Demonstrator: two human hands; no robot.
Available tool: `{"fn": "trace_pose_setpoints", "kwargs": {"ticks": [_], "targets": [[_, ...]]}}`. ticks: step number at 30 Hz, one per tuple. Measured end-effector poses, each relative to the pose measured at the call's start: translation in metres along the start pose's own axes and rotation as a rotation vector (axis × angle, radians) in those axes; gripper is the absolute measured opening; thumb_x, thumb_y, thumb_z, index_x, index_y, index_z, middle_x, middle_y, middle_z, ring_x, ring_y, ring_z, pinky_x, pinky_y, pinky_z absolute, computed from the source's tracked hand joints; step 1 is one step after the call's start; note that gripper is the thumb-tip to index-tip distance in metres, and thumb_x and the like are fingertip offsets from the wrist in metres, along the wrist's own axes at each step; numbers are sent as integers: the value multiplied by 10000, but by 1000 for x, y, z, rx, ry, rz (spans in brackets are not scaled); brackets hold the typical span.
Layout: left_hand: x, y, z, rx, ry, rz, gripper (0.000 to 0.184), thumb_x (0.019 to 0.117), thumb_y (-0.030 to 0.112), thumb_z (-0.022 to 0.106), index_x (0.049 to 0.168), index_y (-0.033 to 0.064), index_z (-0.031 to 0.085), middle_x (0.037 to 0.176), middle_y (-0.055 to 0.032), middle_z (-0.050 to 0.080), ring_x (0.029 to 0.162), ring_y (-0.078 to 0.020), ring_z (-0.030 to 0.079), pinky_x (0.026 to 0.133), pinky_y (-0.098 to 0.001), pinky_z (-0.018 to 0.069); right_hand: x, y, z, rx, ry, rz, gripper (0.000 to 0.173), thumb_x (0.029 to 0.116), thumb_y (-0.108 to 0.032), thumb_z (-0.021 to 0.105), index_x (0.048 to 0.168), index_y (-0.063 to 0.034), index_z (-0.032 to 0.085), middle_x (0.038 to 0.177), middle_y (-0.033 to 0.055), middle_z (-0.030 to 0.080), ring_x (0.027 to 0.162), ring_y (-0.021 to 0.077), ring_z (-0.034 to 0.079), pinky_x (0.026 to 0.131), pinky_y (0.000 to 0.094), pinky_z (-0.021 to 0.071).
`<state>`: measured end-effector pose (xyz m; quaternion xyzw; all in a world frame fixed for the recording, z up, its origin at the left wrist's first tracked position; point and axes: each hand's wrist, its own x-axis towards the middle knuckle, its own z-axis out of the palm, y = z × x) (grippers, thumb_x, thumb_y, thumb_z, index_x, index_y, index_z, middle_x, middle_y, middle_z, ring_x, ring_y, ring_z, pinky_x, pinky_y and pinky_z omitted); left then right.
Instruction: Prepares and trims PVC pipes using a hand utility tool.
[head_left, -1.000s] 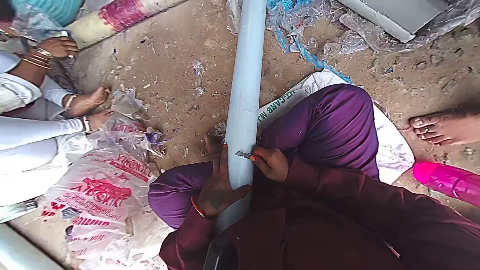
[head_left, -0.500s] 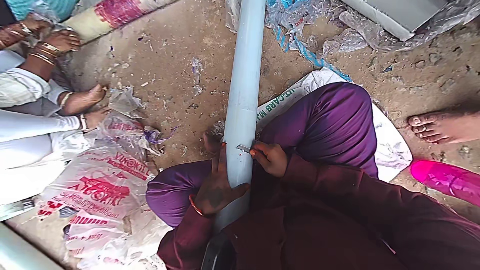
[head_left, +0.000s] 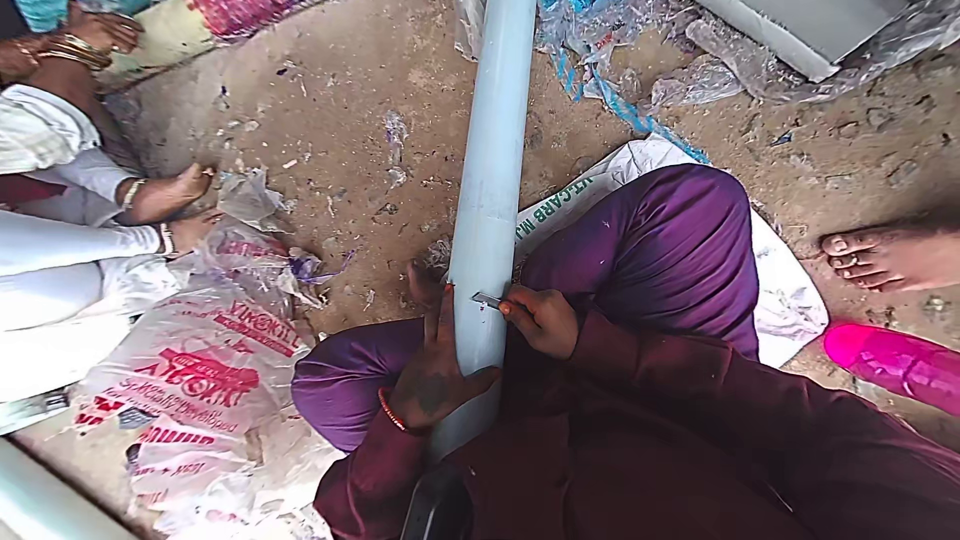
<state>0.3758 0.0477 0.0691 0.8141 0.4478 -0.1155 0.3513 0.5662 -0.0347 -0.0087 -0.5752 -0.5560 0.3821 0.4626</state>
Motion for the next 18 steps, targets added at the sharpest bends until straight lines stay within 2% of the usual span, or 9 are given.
{"fn": "trace_pose_setpoints", "kwargs": {"ticks": [4,8,11,13,16,18], "targets": [[-1,-1,0,2,17,15,1357,646,528,844,1629,-16,84,1617,-360,200,1105,-429,661,790,-544,582,-2,-1,3,-15,-2,-51,289,1024,-133,507,881,72,653,696,179,639,612,240,631,588,344,498],[-1,0,1,-2,4,13,1354,653,536,839,1631,-6,76,1633,-344,174,1176,-423,632,820,-537,578,1,-1,-1,-1,20,28,301,1033,-132,502,936,91,681,753,188,672,659,234,647,639,346,518],[-1,-1,1,3,18,17,1360,639,551,831,1630,-12,88,1625,-351,189,1155,-420,641,801,-532,582,-1,0,3,-15,36,-13,292,1024,-128,505,897,81,665,705,180,649,614,234,633,593,344,504],[-1,2,-1,-12,1,5,1350,653,531,831,1632,-10,75,1632,-347,170,1185,-422,622,838,-524,571,-1,0,1,-18,20,-19,295,1031,-135,502,890,75,654,687,169,630,602,218,613,582,328,484],[-1,1,0,-15,7,10,1338,656,521,834,1625,-28,92,1619,-354,202,1173,-435,628,822,-541,576,1,-2,-2,2,16,28,304,1035,-138,500,916,85,668,713,167,642,625,200,606,612,315,487],[-1,2,-1,-6,0,-2,1339,659,528,833,1626,-25,89,1619,-349,209,1179,-431,626,835,-544,572,0,-2,-1,-7,-1,16,306,1035,-142,500,920,87,668,716,177,652,627,222,626,613,335,500]]}}
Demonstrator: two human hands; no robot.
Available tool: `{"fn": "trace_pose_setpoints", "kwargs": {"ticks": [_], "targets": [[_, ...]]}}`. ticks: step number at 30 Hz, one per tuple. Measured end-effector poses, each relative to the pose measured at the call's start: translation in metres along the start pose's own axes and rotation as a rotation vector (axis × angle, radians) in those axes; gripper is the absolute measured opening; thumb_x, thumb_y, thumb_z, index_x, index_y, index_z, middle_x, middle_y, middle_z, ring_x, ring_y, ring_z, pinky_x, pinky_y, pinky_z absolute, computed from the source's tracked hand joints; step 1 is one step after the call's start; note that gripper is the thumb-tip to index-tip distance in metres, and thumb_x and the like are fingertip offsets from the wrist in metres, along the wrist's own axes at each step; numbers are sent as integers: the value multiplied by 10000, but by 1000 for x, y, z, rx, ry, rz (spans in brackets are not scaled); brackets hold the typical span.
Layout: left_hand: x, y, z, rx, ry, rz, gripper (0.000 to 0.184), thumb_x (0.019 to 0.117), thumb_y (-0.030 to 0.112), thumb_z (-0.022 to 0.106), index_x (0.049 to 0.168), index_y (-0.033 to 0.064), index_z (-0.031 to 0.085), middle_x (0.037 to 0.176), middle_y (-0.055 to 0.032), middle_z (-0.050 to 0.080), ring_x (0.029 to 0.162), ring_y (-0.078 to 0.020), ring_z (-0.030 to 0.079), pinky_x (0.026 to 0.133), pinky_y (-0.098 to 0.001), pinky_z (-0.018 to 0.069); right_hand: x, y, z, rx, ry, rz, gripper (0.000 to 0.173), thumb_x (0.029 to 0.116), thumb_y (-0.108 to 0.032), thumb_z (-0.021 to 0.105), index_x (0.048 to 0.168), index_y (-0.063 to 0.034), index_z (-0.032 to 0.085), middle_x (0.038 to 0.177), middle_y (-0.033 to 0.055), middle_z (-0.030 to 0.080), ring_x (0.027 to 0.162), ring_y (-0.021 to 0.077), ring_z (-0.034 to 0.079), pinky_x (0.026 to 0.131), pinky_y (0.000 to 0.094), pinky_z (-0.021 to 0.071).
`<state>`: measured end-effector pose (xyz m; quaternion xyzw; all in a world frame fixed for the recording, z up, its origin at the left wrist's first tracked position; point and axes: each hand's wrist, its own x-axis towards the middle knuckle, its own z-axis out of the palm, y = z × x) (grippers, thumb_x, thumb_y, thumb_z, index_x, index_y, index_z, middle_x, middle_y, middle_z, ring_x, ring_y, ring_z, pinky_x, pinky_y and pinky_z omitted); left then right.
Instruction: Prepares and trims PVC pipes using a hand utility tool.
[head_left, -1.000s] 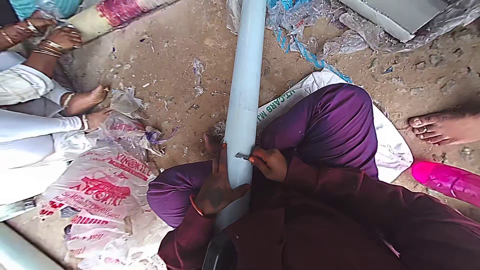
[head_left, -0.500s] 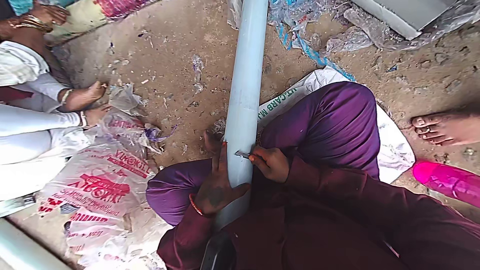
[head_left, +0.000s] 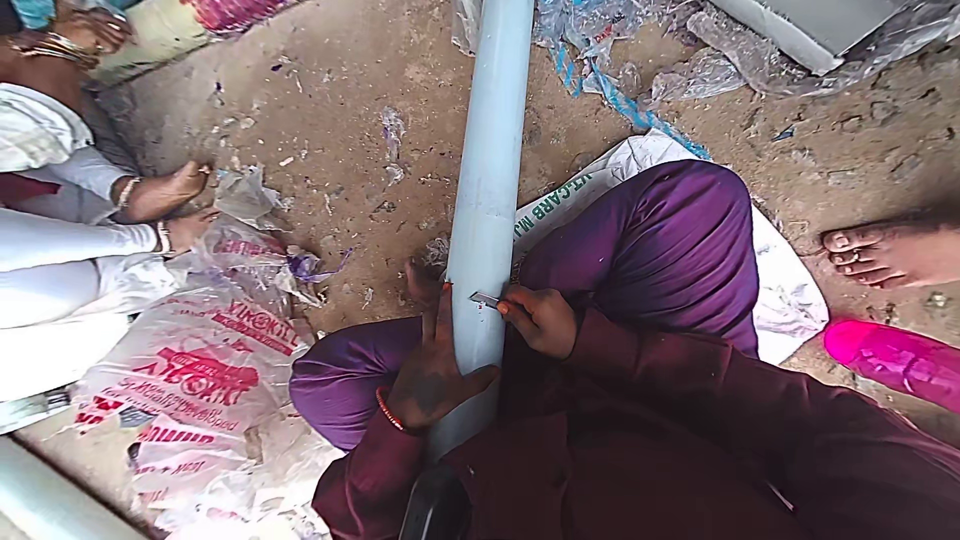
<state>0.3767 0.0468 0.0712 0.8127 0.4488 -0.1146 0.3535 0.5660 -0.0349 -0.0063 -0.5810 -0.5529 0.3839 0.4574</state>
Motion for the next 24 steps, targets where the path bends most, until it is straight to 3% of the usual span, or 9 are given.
{"fn": "trace_pose_setpoints", "kwargs": {"ticks": [9,12,16,20,24], "targets": [[1,-2,1,22,-3,-18,1360,645,533,840,1635,5,71,1629,-318,220,1182,-409,630,850,-538,570,1,1,3,-13,15,-13,304,1032,-138,493,911,84,662,706,179,645,619,242,632,598,358,503],[1,0,0,19,2,-1,1351,652,525,842,1629,-15,82,1620,-351,204,1126,-426,651,813,-537,576,1,2,2,-19,9,-34,304,1030,-141,498,906,82,663,702,183,646,620,256,641,598,371,510],[0,-1,2,20,7,-5,1354,651,542,834,1630,-10,78,1625,-343,205,1146,-419,649,819,-543,577,4,-1,-1,15,-4,11,309,1035,-135,496,927,93,675,732,180,659,642,219,624,629,331,501],[0,1,0,29,9,1,1346,655,528,836,1629,-16,82,1618,-362,198,1092,-431,666,784,-544,580,2,-1,1,-6,-28,-34,309,1033,-143,496,910,88,661,722,195,656,640,267,651,617,381,513],[0,-3,2,18,11,11,1364,644,551,834,1631,-11,77,1631,-342,191,1171,-411,641,821,-529,580,5,0,0,17,0,4,316,1040,-143,495,919,88,674,738,176,664,651,220,637,633,336,509]]}}
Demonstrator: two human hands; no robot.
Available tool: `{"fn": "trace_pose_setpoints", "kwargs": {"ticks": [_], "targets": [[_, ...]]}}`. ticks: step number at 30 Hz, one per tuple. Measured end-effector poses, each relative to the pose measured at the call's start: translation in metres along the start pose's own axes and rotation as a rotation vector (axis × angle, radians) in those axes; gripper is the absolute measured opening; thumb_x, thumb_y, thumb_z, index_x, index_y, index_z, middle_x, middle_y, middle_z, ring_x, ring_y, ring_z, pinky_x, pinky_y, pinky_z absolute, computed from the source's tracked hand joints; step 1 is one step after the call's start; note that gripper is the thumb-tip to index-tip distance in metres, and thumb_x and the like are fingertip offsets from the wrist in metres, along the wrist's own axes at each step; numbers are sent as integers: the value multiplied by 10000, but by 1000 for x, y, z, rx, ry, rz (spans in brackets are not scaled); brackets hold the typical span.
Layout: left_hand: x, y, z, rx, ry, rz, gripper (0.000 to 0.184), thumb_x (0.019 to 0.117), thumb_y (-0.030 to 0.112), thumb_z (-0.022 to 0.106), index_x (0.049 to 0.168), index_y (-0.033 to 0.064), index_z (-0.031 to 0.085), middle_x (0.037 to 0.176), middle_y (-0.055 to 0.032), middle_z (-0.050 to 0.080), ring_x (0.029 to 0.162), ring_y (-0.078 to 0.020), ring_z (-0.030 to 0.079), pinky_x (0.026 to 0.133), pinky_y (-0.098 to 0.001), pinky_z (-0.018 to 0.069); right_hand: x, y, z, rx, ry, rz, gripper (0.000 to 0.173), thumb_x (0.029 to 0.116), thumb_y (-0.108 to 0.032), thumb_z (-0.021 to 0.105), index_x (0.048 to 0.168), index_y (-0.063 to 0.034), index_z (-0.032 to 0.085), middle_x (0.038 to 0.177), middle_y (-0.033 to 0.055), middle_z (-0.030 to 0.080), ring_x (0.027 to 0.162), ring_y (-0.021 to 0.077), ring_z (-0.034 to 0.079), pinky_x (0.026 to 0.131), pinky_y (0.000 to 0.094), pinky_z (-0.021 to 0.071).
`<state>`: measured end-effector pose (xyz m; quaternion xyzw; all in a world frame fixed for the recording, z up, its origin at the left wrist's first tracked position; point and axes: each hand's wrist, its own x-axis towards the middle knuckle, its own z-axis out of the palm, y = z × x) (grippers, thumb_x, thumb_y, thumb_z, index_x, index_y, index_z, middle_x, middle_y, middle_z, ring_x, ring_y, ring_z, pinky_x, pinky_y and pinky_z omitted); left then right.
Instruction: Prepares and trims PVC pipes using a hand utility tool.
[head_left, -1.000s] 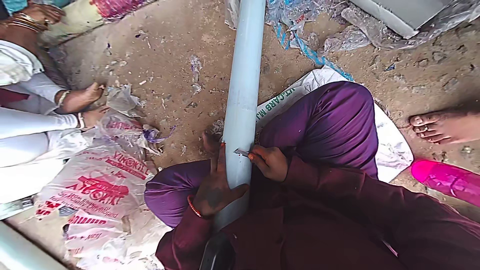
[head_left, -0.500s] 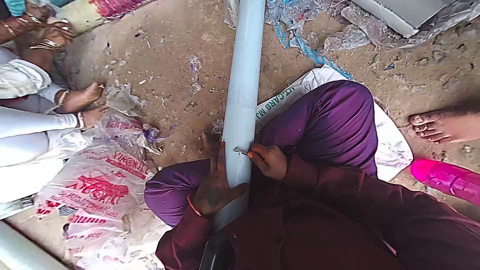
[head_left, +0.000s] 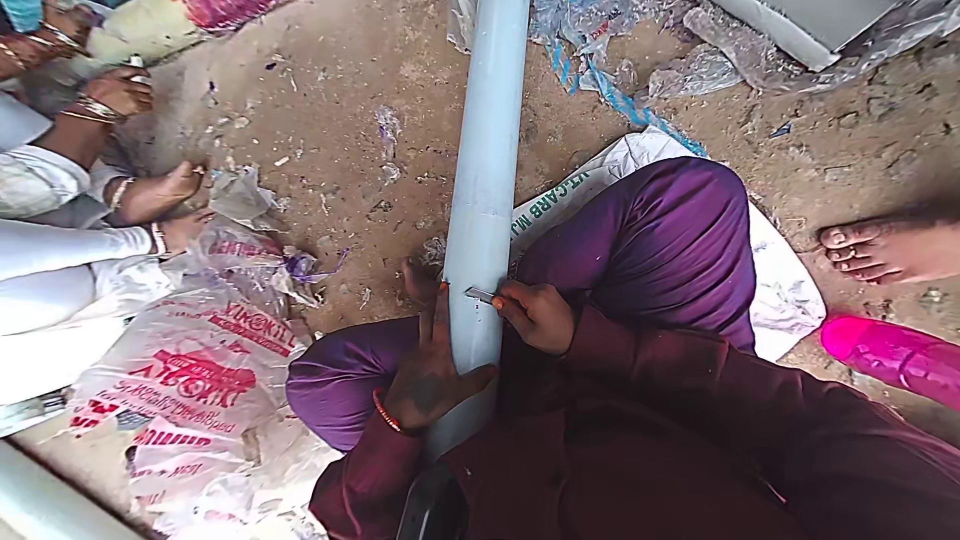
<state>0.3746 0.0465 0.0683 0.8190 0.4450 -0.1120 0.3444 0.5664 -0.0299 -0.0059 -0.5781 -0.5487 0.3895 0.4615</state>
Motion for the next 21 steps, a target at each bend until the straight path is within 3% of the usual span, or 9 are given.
{"fn": "trace_pose_setpoints", "kwargs": {"ticks": [4,8,13,16,21], "targets": [[0,7,-5,6,-36,-43,1335,666,512,838,1629,-16,78,1630,-349,177,1105,-426,658,804,-528,576,-3,0,2,-32,-3,-43,303,1031,-139,502,906,84,664,714,187,645,631,259,632,605,372,502],[0,10,-5,-2,-46,-57,1338,664,481,853,1631,-9,70,1642,-336,162,1104,-423,662,799,-540,574,1,0,-1,-4,10,8,316,1036,-146,501,904,84,673,710,162,635,627,204,599,609,324,480],[1,7,-5,12,-29,-40,1333,666,503,846,1628,-18,85,1625,-357,181,1087,-438,664,790,-542,579,-2,-3,-1,-26,-28,-20,303,1031,-143,507,920,88,671,723,192,653,641,260,640,620,374,512],[1,8,-5,3,-35,-34,1338,668,495,849,1630,-16,72,1633,-349,167,1138,-427,647,819,-530,576,1,-2,-3,-6,-17,21,317,1040,-151,500,925,85,677,732,175,655,644,224,622,625,345,498],[0,6,-4,10,-20,-23,1332,667,512,841,1626,-25,88,1620,-356,201,1065,-427,674,772,-541,580,-2,-2,1,-39,-9,-31,306,1031,-146,497,896,77,658,687,177,630,607,256,620,587,377,494]]}}
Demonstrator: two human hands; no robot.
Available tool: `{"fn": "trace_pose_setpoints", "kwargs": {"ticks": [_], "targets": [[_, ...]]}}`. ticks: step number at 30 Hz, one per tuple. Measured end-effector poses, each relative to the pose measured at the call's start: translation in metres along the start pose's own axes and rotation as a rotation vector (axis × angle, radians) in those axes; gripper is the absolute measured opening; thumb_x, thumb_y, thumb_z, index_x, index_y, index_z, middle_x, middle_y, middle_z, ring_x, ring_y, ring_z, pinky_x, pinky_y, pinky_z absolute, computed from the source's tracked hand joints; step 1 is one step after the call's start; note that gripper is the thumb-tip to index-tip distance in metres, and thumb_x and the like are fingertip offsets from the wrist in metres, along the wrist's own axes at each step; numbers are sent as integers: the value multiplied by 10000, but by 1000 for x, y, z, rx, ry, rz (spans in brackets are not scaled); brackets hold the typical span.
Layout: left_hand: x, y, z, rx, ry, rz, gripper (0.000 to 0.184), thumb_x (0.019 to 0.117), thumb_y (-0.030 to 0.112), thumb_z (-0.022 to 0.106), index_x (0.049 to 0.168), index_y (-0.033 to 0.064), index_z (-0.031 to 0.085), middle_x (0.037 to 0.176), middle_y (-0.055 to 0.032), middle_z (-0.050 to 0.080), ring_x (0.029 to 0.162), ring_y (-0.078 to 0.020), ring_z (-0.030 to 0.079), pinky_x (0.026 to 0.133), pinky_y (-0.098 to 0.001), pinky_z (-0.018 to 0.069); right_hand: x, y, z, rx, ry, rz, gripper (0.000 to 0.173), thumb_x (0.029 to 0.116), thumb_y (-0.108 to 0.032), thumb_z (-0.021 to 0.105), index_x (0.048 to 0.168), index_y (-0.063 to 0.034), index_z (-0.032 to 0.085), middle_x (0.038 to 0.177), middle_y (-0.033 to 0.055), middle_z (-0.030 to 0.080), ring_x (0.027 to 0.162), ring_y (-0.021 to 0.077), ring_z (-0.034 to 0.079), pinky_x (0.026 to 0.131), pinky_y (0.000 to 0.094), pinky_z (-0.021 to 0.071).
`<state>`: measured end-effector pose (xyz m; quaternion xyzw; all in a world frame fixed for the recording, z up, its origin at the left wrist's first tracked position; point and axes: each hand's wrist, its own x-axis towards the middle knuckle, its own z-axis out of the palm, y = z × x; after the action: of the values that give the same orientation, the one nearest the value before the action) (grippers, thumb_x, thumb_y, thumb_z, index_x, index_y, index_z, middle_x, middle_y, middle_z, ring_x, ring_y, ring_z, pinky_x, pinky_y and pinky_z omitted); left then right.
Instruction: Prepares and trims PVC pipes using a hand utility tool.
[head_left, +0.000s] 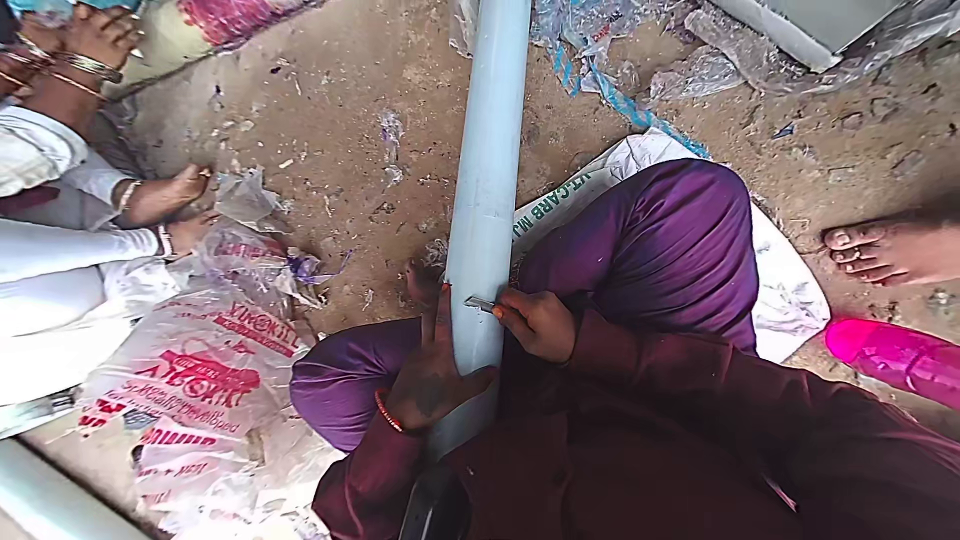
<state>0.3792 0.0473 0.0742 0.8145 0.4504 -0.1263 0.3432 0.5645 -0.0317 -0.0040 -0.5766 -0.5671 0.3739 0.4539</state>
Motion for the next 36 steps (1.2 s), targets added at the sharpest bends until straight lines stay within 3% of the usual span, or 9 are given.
{"fn": "trace_pose_setpoints", "kwargs": {"ticks": [4,9,11,18,22,36], "targets": [[0,3,-1,-4,-13,-13,1334,665,484,849,1626,-26,77,1622,-352,196,1120,-432,652,813,-539,574,3,2,-1,16,38,5,301,1025,-131,509,896,82,679,705,173,649,613,226,619,591,344,491],[0,1,-1,-5,-9,-15,1336,662,502,848,1630,-13,84,1627,-345,193,1105,-430,659,791,-547,577,1,0,0,10,21,-31,288,1020,-125,509,888,79,664,697,185,640,617,258,633,592,369,502],[1,0,0,-21,-10,-15,1345,651,518,836,1636,6,77,1639,-333,168,1155,-429,637,821,-544,572,2,0,-2,11,5,-18,296,1028,-133,511,912,84,676,718,190,657,638,259,650,612,368,516],[1,-2,0,-12,-5,-2,1354,647,535,835,1628,-17,83,1621,-355,192,1148,-433,640,829,-542,573,0,-1,1,-1,9,-43,284,1020,-126,512,893,76,666,691,181,641,611,259,635,585,372,506],[0,1,-1,-11,-24,-25,1340,665,526,837,1632,-7,77,1633,-346,171,1100,-426,661,796,-536,578,4,0,-1,14,33,30,306,1029,-143,509,913,79,686,713,169,651,619,221,616,599,344,494],[1,2,-2,12,-24,-32,1344,658,519,846,1627,-19,87,1624,-357,183,1052,-428,677,781,-538,579,1,-1,-2,2,19,-5,300,1025,-135,509,898,79,678,717,184,655,631,251,638,603,366,508]]}}
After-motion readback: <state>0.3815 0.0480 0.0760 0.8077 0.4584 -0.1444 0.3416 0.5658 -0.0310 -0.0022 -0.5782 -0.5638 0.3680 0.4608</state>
